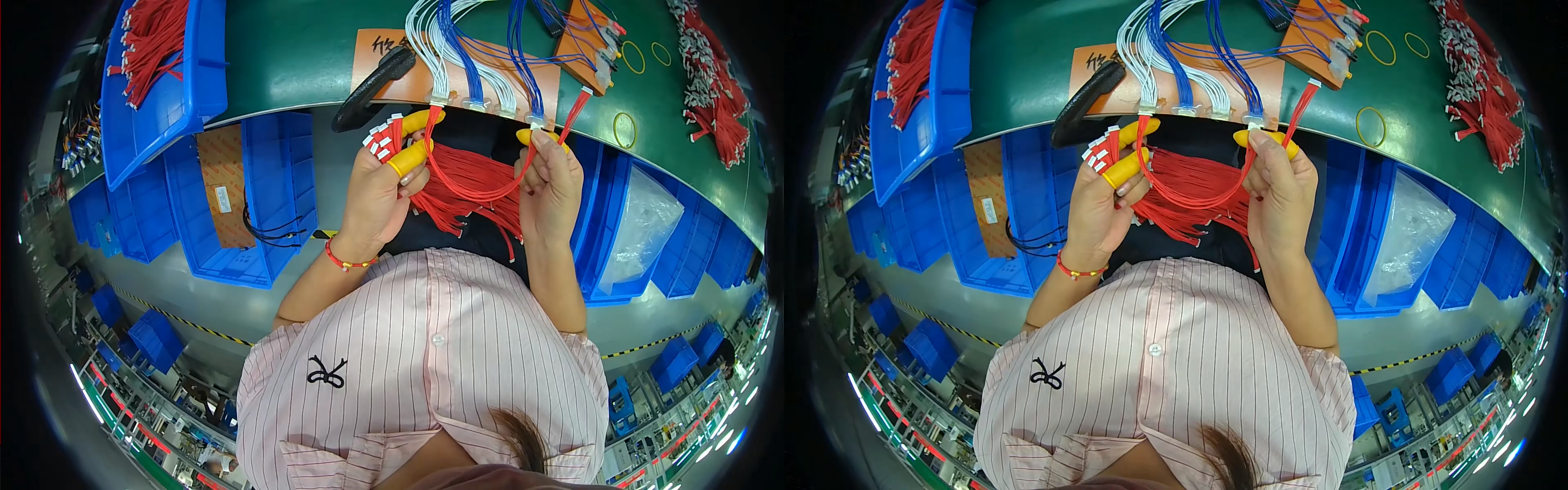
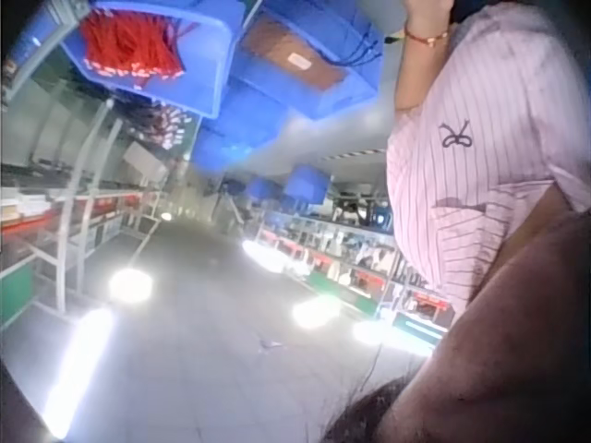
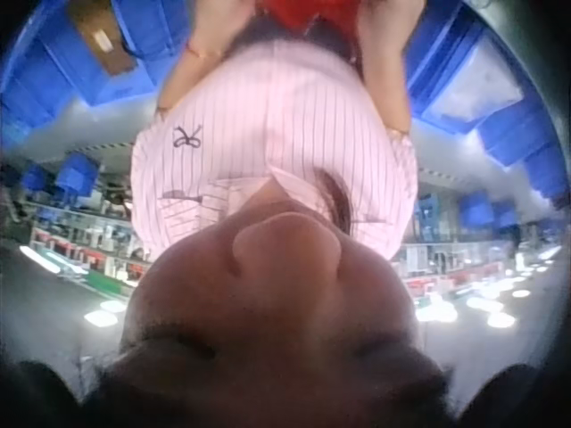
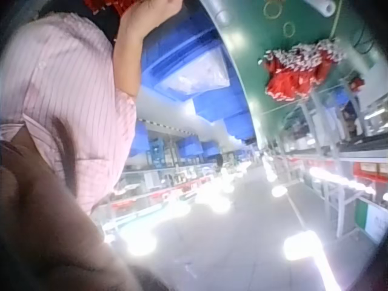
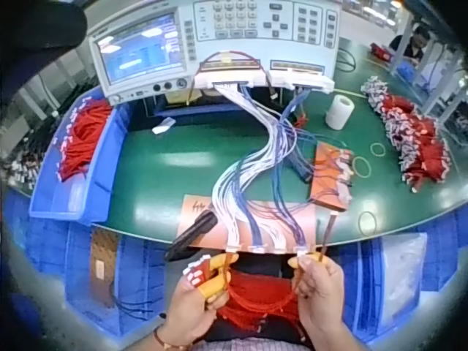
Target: Bundling groups of red wires using rubber bands at an electronics assembly station.
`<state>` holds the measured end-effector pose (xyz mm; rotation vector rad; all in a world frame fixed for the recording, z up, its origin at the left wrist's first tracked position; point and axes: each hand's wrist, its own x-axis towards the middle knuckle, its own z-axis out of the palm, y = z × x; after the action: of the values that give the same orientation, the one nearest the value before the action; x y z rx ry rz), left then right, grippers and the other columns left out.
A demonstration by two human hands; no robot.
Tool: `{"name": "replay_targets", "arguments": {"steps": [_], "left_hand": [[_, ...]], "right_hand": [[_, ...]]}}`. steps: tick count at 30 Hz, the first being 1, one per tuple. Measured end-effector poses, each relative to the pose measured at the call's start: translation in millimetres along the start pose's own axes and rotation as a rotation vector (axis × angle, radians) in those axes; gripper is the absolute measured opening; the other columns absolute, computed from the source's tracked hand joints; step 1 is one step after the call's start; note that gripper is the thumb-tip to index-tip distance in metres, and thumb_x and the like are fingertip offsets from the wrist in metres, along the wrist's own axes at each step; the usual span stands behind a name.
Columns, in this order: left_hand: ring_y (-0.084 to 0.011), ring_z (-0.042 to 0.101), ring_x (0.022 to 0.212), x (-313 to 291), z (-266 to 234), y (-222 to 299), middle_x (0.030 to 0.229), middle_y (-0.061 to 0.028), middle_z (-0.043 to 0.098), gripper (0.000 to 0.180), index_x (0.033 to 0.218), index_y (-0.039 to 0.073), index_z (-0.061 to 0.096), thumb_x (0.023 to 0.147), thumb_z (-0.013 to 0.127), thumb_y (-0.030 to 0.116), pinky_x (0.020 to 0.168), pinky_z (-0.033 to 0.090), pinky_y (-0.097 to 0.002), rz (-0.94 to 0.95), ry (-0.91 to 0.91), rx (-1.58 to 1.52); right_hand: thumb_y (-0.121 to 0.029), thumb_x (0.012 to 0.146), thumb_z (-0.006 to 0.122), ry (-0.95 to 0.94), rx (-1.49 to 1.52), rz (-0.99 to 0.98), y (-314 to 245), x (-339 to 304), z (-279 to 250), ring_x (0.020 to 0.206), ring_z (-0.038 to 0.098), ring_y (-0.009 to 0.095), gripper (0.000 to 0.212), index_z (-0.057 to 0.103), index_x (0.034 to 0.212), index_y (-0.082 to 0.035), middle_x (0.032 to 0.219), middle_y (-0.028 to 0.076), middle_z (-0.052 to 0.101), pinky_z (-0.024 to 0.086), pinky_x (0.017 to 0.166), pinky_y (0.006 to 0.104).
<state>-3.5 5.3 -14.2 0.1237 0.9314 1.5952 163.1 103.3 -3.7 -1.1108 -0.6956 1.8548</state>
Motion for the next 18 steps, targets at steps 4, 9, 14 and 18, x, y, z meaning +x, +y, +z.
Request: {"name": "replay_targets", "arguments": {"steps": [4, 9, 14, 18], "left_hand": [[-0.0009, 0.031, 0.048, 2, -6, -4, 0.071, -0.0001, 0.053, 0.026, 0.116, -0.006, 0.056, 0.098, 0.049, 0.011, 0.043, 0.022, -0.0178, -0.027, -0.016, -0.017], [-0.0018, 0.029, 0.042, 3, -4, -1, 0.068, -0.0028, 0.054, 0.037, 0.113, -0.007, 0.056, 0.103, 0.041, 0.026, 0.038, 0.020, -0.0182, -0.065, -0.034, 0.050], [-0.0017, 0.028, 0.040, 5, -2, -1, 0.067, -0.0037, 0.055, 0.047, 0.113, -0.008, 0.055, 0.105, 0.036, 0.034, 0.037, 0.020, -0.0184, -0.069, -0.015, 0.102], [-0.0021, 0.031, 0.042, 7, 8, 2, 0.077, -0.0055, 0.058, 0.046, 0.113, -0.007, 0.055, 0.105, 0.035, 0.033, 0.038, 0.022, -0.0182, -0.040, -0.040, 0.105]], "right_hand": [[-0.012, 0.090, 0.063, -0.007, -0.011, -0.020, 2, 0, 0, 0.047, 0.023, 0.001, 0.015, 0.064, 0.089, 0.002, 0.055, -0.009, 0.036, 0.018, 0.046, 0.0224], [-0.013, 0.090, 0.063, -0.002, -0.016, -0.045, 5, 0, -1, 0.047, 0.023, 0.001, 0.013, 0.063, 0.088, 0.000, 0.055, -0.009, 0.035, 0.018, 0.046, 0.0224], [-0.014, 0.091, 0.062, 0.000, 0.049, -0.022, 7, -1, -1, 0.047, 0.023, 0.002, 0.012, 0.062, 0.087, -0.002, 0.056, -0.009, 0.035, 0.018, 0.046, 0.0221], [-0.015, 0.092, 0.061, 0.009, 0.105, 0.012, 4, -3, 3, 0.047, 0.023, 0.002, 0.013, 0.061, 0.088, -0.003, 0.056, -0.009, 0.035, 0.019, 0.046, 0.0219]]}}
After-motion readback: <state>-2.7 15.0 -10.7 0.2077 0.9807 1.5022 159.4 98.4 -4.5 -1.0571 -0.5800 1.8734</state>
